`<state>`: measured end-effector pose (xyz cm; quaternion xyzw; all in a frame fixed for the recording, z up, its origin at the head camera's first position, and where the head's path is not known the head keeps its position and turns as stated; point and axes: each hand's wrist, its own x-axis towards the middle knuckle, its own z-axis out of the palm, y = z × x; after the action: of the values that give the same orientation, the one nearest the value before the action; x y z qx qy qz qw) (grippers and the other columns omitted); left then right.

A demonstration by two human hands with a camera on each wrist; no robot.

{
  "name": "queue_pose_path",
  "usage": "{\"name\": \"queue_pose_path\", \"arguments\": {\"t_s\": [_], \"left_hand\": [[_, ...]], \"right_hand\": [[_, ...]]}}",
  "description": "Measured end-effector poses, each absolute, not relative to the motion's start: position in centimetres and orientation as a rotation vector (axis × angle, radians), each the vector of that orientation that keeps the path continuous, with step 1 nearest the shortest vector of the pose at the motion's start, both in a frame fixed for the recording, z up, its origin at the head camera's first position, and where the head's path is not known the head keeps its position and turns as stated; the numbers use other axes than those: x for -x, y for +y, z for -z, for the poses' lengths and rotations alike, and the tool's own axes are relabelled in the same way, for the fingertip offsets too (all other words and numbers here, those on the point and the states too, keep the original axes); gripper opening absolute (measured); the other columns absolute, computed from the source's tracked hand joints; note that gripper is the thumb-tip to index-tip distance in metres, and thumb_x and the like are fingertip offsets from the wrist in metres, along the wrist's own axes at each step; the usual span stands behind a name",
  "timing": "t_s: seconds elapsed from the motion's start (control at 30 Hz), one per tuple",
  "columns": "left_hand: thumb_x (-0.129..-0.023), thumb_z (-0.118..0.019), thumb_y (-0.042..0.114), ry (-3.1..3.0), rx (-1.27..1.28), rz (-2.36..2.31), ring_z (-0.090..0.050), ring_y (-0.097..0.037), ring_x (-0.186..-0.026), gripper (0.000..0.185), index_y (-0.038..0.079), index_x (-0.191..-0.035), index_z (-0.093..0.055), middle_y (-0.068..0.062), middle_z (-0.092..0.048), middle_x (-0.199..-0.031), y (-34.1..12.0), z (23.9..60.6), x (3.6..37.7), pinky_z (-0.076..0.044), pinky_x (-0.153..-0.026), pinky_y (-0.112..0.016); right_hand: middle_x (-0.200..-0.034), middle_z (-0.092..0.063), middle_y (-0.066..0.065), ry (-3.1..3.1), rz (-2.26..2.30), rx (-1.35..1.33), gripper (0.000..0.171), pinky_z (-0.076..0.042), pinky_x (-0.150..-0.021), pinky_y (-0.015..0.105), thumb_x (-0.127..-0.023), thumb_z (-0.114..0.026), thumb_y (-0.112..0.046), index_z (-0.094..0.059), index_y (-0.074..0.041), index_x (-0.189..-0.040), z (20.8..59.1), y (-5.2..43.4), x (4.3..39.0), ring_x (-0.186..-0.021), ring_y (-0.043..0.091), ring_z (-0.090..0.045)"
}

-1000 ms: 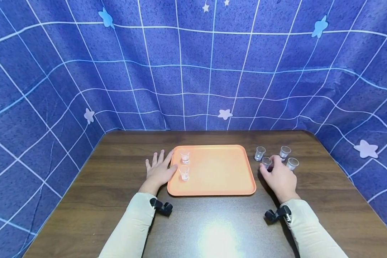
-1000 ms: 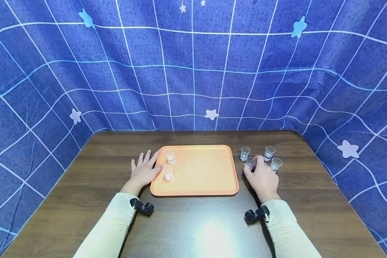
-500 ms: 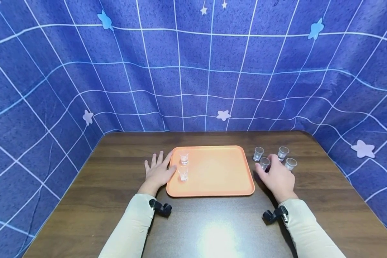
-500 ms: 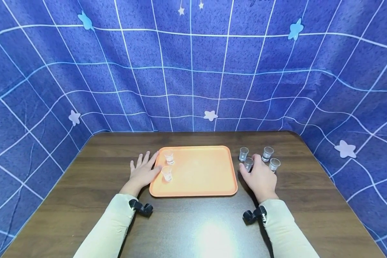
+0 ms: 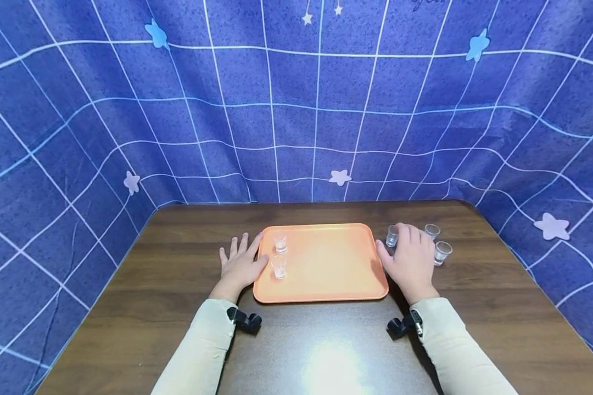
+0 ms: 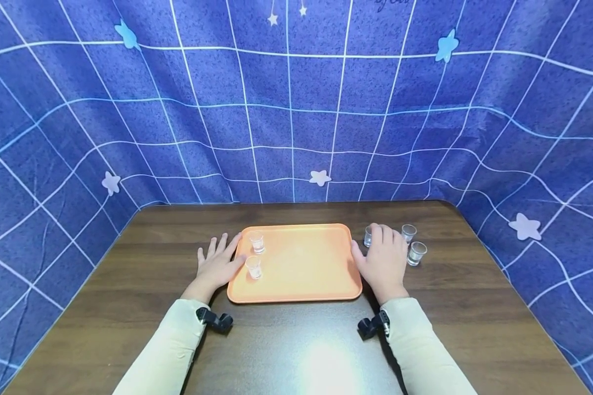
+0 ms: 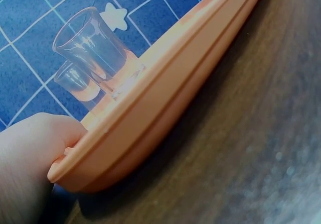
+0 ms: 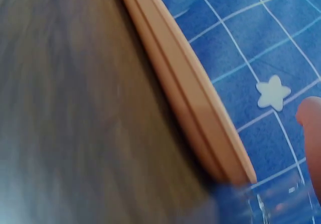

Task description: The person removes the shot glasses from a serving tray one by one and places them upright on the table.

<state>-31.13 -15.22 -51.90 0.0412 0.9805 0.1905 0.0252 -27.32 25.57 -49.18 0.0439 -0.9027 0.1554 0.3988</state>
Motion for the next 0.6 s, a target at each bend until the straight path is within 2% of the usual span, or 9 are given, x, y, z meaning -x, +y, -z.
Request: {"name": "queue_pose_path", "arguments": {"t_s": [0.17, 0.4, 0.6], "left_hand": [[-0.101, -0.039, 0.056, 3.040, -0.135, -0.579, 0.007, -0.043, -0.154, 0.071, 0.033, -0.164, -0.015, -0.016, -0.007, -0.169, -15.2, 52.0, 31.1, 0.015, -0.113, -0.070], [-0.101, -0.039, 0.055, 3.044, -0.139, -0.555, 0.005, -0.043, -0.154, 0.071, 0.032, -0.164, -0.015, -0.016, -0.007, -0.169, -15.2, 51.6, 31.0, 0.012, -0.114, -0.070], [-0.101, -0.040, 0.054, 3.050, -0.142, -0.543, 0.004, -0.043, -0.154, 0.070, 0.032, -0.164, -0.016, -0.016, -0.008, -0.169, -15.2, 51.6, 30.8, 0.010, -0.114, -0.070]], "right_hand": [[-0.112, -0.061, 0.020, -2.261, -0.410, -0.144, 0.057, -0.038, -0.095, 0.057, -0.085, -0.064, -0.050, -0.058, -0.001, -0.115, 48.9, 23.9, 27.8, -0.106, 0.044, -0.053], [-0.112, -0.064, 0.018, -2.307, -0.503, -0.203, 0.053, -0.039, -0.097, 0.056, -0.086, -0.066, -0.044, -0.059, -0.003, -0.119, 48.9, 21.0, 28.6, -0.107, 0.042, -0.056], [-0.113, -0.065, 0.017, -2.403, -0.569, -0.204, 0.056, -0.039, -0.101, 0.053, -0.087, -0.066, -0.046, -0.058, -0.005, -0.124, 49.2, 18.4, 29.3, -0.109, 0.041, -0.056]]}}
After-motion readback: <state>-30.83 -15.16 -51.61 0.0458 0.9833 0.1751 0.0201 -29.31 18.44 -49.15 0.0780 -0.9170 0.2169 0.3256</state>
